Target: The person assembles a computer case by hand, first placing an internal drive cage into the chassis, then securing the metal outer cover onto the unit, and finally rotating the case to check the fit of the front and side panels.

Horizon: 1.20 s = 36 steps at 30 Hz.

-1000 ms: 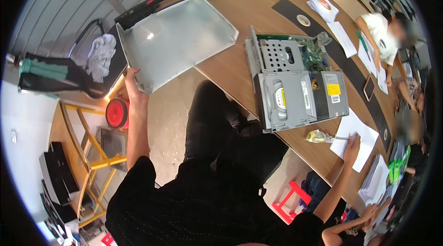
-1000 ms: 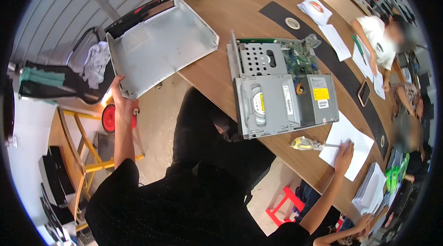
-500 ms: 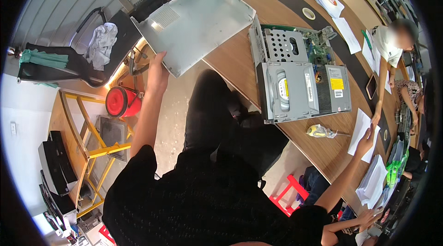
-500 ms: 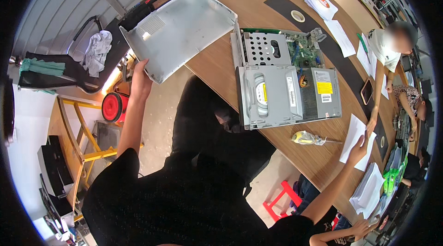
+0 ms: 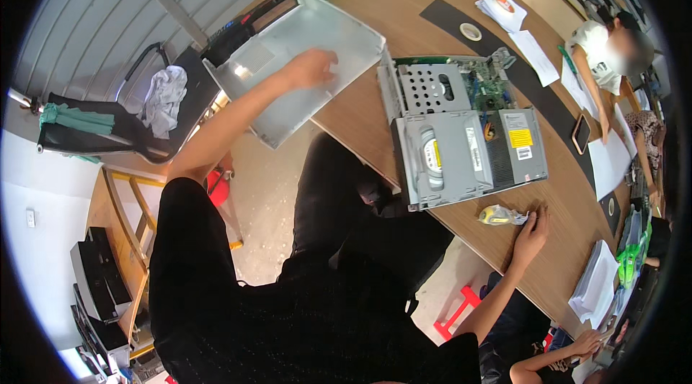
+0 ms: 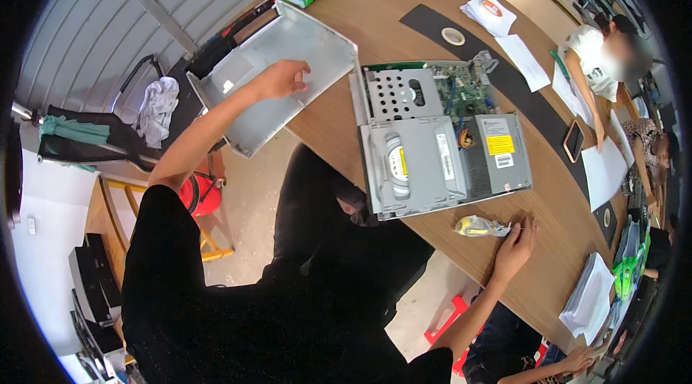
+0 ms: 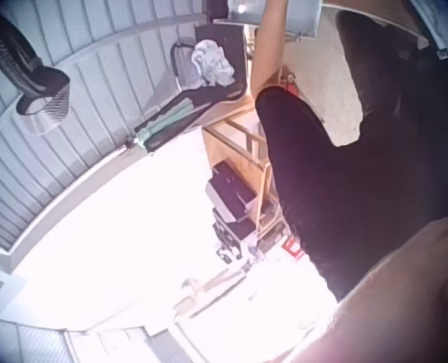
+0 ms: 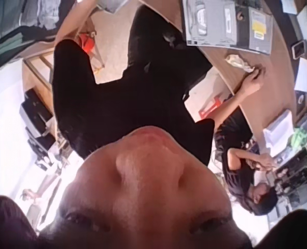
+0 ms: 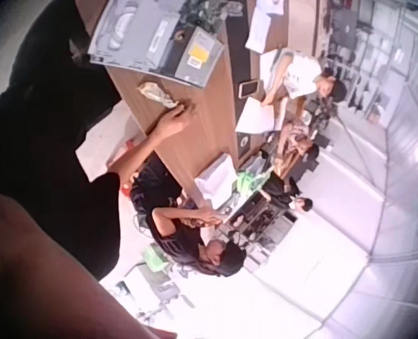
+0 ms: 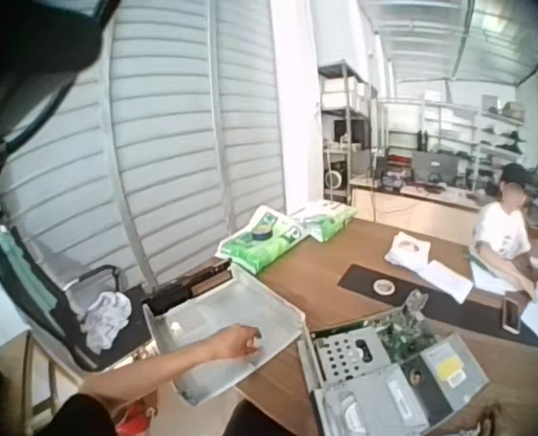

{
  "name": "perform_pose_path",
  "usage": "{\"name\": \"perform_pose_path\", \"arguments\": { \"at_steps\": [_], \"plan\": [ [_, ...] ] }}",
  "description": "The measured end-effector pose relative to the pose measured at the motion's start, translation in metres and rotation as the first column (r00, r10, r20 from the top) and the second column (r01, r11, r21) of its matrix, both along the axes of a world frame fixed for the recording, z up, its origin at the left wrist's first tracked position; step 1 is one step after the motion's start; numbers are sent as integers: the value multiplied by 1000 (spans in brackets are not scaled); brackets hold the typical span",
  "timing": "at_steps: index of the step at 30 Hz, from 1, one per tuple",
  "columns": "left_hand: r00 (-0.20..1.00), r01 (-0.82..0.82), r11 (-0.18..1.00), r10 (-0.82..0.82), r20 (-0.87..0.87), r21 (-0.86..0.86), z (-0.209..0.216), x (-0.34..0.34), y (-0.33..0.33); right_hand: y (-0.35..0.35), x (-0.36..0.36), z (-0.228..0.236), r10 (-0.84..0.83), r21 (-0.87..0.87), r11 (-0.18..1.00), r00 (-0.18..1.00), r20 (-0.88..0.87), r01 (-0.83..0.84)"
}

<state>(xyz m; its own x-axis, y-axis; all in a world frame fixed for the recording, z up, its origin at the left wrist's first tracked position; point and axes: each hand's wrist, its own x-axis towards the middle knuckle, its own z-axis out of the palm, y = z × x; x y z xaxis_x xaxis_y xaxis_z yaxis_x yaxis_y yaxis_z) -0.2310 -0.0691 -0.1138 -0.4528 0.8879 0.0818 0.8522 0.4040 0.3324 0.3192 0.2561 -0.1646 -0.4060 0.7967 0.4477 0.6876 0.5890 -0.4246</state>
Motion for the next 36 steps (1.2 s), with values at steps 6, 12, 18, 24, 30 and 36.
{"name": "perform_pose_path", "arguments": {
  "at_steps": [6, 12, 18, 24, 30, 36],
  "plan": [
    [973, -15, 999, 4, 233, 45, -32, -31, 22, -10, -1, 4, 12, 88, 996, 993, 119, -22],
    [995, -10, 981, 29, -92, 195, -8, -28, 3, -18, -14, 18, 0, 93, 996, 1000, 6, -1],
    [999, 23, 983, -29, 34, 184, -22, -46, 18, -14, -11, 16, -46, 107, 993, 999, 1, 46],
    [994, 92, 995, -94, 50, 37, -14, -60, 32, -18, -9, 16, -45, 114, 992, 999, 4, 44],
    [960, 27, 982, 28, 280, -189, -2, -79, 47, -17, -8, 14, -42, 99, 994, 999, -2, 42],
    [976, 212, 915, -216, 27, -342, 1, -79, 57, -16, -11, 12, -43, 109, 993, 999, 11, 42]
  ]
}}
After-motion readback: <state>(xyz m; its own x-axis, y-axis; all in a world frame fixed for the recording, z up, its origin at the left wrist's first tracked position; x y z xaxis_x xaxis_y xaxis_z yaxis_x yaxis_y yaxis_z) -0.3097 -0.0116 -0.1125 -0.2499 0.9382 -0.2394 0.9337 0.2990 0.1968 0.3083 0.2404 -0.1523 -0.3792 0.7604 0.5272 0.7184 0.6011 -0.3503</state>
